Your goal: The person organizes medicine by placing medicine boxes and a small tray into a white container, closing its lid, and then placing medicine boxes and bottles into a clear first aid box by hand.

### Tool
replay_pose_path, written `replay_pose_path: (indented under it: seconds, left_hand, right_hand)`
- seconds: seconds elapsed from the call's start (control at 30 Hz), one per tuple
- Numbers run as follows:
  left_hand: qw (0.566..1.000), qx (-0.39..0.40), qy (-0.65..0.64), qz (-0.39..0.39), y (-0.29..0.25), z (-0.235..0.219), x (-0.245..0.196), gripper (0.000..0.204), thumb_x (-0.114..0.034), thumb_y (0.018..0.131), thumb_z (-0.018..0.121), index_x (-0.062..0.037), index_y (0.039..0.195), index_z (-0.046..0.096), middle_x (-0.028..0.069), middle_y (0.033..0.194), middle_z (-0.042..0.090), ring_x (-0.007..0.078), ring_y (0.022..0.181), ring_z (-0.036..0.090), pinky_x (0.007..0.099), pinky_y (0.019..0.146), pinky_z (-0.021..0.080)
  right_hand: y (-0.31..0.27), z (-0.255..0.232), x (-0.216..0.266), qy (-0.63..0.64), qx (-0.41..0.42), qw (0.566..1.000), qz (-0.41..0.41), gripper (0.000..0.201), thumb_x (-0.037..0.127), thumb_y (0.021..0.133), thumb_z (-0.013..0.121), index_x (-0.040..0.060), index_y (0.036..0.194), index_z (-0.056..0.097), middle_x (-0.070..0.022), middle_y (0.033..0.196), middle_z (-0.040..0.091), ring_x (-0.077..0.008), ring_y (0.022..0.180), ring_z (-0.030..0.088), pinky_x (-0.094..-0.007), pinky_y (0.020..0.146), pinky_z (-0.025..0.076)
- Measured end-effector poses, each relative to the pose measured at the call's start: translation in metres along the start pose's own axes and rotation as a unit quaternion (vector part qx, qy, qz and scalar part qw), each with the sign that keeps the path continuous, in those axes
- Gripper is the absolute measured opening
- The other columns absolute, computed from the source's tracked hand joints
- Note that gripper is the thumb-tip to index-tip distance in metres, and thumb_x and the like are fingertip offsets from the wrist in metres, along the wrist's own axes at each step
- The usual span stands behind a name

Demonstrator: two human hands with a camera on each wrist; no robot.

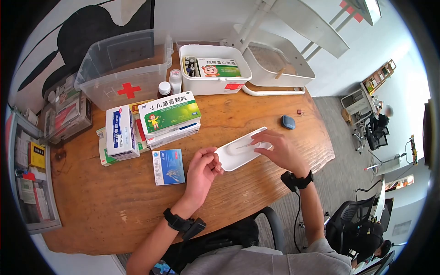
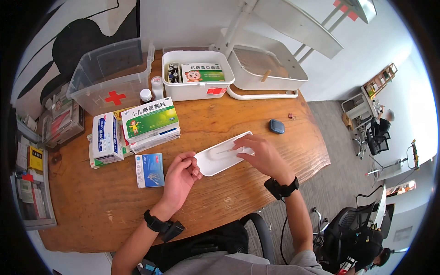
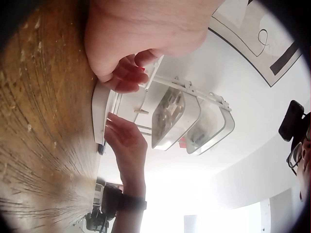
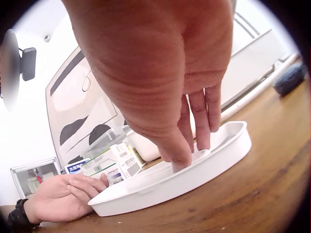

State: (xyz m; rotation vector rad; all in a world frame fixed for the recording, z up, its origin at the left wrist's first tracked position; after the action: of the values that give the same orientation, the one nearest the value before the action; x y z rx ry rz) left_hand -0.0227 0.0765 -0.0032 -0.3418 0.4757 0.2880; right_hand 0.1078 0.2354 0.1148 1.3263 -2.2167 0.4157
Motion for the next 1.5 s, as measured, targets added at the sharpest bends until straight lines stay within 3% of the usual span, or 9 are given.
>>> replay_pose_path:
  seconds: [0.2,0.43,0.6,0.7,0.8,1.23,1.33,1.4,1.5]
  left_hand:
    - [1.000,0.009,-0.005,0.002,0.000,0.000,-0.001,0.023,-0.011,0.111,0.053,-0.0027,0.130,0.061,0.0035,0.103,0.062,0.0134,0.086,0.058,0.0333,0.083,0.050]
    - [1.000,0.007,-0.003,0.005,-0.001,0.001,-0.002,0.023,-0.011,0.111,0.053,-0.0023,0.131,0.062,0.0038,0.102,0.061,0.0140,0.086,0.058,0.0342,0.083,0.050]
    - [1.000,0.012,-0.012,0.006,0.001,-0.001,0.001,0.024,-0.010,0.110,0.053,-0.0021,0.131,0.062,0.0039,0.102,0.062,0.0143,0.086,0.058,0.0347,0.083,0.051]
    - [1.000,0.008,0.000,0.009,0.001,-0.001,0.000,0.023,-0.010,0.110,0.053,-0.0022,0.130,0.062,0.0039,0.102,0.062,0.0143,0.086,0.058,0.0346,0.083,0.051]
    - [1.000,0.008,-0.001,0.010,0.000,0.000,-0.002,0.023,-0.010,0.110,0.053,-0.0023,0.130,0.062,0.0037,0.102,0.062,0.0141,0.086,0.058,0.0344,0.083,0.050]
    - [1.000,0.012,0.002,0.011,0.001,-0.001,-0.001,0.023,-0.011,0.110,0.053,-0.0028,0.129,0.062,0.0029,0.102,0.062,0.0128,0.086,0.058,0.0329,0.083,0.051]
    - [1.000,0.013,0.004,0.011,0.001,-0.001,-0.001,0.023,-0.011,0.110,0.053,-0.0027,0.129,0.062,0.0030,0.102,0.062,0.0129,0.086,0.058,0.0330,0.083,0.051]
    - [1.000,0.013,0.006,0.011,0.001,-0.001,-0.001,0.023,-0.010,0.110,0.053,-0.0026,0.129,0.062,0.0030,0.102,0.062,0.0130,0.086,0.058,0.0332,0.083,0.051]
    - [1.000,0.007,0.002,0.014,0.001,-0.002,-0.002,0.023,-0.010,0.110,0.053,-0.0026,0.130,0.062,0.0032,0.102,0.062,0.0134,0.086,0.058,0.0336,0.082,0.051]
  right_hand:
    - [0.007,0.016,0.020,0.030,0.003,0.997,-0.074,0.021,0.003,0.095,0.079,0.0036,0.116,0.078,-0.0119,0.127,0.076,-0.0332,0.115,0.073,-0.0401,0.099,0.058]
    - [0.000,0.003,0.013,0.023,-0.055,0.996,-0.063,0.021,0.005,0.094,0.081,0.0029,0.115,0.078,-0.0123,0.128,0.076,-0.0343,0.115,0.072,-0.0400,0.099,0.058]
    - [-0.026,-0.073,-0.076,-0.053,-0.277,0.951,0.129,0.020,0.010,0.097,0.079,0.0032,0.115,0.077,-0.0176,0.123,0.075,-0.0366,0.113,0.071,-0.0425,0.099,0.056]
    - [-0.034,-0.068,-0.124,-0.172,-0.273,0.927,0.189,0.027,0.018,0.097,0.080,0.0052,0.119,0.074,-0.0187,0.119,0.074,-0.0385,0.114,0.070,-0.0466,0.098,0.055]
    - [-0.033,-0.063,-0.129,-0.221,-0.296,0.910,0.191,0.034,0.023,0.094,0.082,0.0073,0.122,0.071,-0.0191,0.116,0.073,-0.0401,0.114,0.069,-0.0497,0.096,0.055]
    - [-0.039,-0.068,-0.145,-0.208,-0.211,0.935,0.193,0.046,0.013,0.092,0.081,0.0085,0.135,0.066,-0.0152,0.134,0.068,-0.0404,0.124,0.064,-0.0490,0.103,0.052]
    - [-0.027,-0.065,-0.136,-0.216,-0.231,0.945,0.084,0.047,0.012,0.092,0.081,0.0072,0.136,0.066,-0.0157,0.133,0.069,-0.0392,0.123,0.066,-0.0482,0.105,0.053]
    - [-0.025,-0.062,-0.162,-0.089,-0.216,0.958,0.163,0.047,0.010,0.091,0.082,0.0052,0.135,0.066,-0.0165,0.130,0.071,-0.0376,0.120,0.068,-0.0449,0.105,0.054]
    - [-0.028,-0.064,-0.156,-0.055,-0.236,0.959,0.149,0.047,0.005,0.091,0.081,0.0048,0.136,0.066,-0.0175,0.126,0.072,-0.0364,0.119,0.070,-0.0420,0.104,0.055]
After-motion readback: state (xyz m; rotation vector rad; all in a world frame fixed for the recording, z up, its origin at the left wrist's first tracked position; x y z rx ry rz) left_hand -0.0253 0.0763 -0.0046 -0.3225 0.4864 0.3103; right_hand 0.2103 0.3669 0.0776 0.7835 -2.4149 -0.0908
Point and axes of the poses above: each hand's wrist, its own y-axis towards the middle knuckle, its own z-axis out of the palm, x = y × z, the point moved 10 cm from there along y, towards the middle knuckle
